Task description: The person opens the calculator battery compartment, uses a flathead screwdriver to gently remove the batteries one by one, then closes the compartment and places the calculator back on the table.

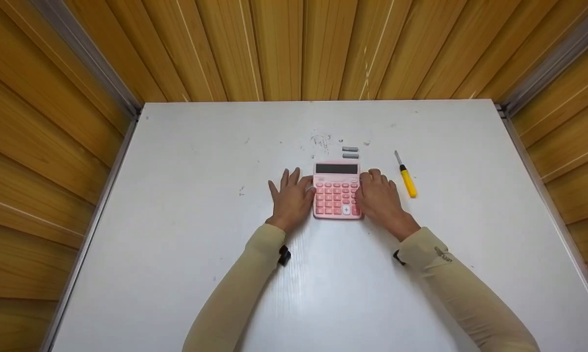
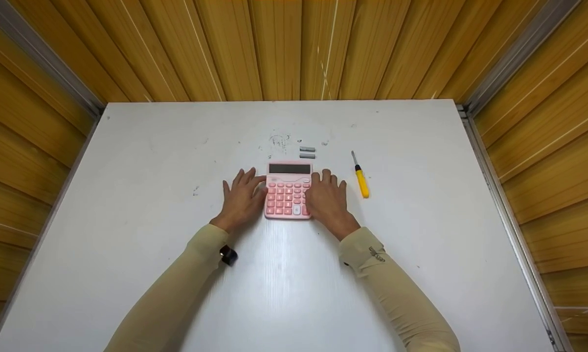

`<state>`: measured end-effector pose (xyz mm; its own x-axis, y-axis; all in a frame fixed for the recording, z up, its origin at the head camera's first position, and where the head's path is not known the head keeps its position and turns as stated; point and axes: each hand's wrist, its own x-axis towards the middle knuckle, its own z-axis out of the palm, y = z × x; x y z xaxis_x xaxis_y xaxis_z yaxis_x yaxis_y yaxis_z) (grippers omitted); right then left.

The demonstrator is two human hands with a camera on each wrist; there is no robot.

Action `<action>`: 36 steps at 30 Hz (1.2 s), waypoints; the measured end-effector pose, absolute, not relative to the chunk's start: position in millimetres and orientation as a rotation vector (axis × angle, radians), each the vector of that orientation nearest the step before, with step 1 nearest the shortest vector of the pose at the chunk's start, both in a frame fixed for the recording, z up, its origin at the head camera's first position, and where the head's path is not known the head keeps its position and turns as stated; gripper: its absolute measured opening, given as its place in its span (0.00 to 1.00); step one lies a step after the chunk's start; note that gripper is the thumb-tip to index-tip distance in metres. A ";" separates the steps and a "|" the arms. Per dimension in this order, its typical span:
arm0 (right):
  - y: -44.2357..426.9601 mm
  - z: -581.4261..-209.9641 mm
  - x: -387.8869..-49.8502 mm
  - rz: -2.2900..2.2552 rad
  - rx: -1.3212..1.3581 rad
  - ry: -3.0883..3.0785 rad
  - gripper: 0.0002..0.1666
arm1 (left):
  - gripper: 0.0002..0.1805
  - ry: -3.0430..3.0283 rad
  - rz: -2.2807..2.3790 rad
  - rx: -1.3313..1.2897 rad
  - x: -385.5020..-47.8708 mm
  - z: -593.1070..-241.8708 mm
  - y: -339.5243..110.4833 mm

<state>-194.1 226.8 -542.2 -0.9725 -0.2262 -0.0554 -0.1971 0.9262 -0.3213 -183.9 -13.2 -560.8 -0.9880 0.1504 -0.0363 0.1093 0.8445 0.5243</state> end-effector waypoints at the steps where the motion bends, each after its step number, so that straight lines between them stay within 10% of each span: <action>1: 226.5 -542.4 -193.9 -0.480 -0.332 2.992 0.28 | 0.25 2.947 0.829 0.208 -184.0 -561.0 -13.6; 36: 228.4 -546.8 -191.4 -0.332 -0.372 3.006 0.34 | 0.24 2.980 0.795 0.123 -183.8 -560.4 -13.8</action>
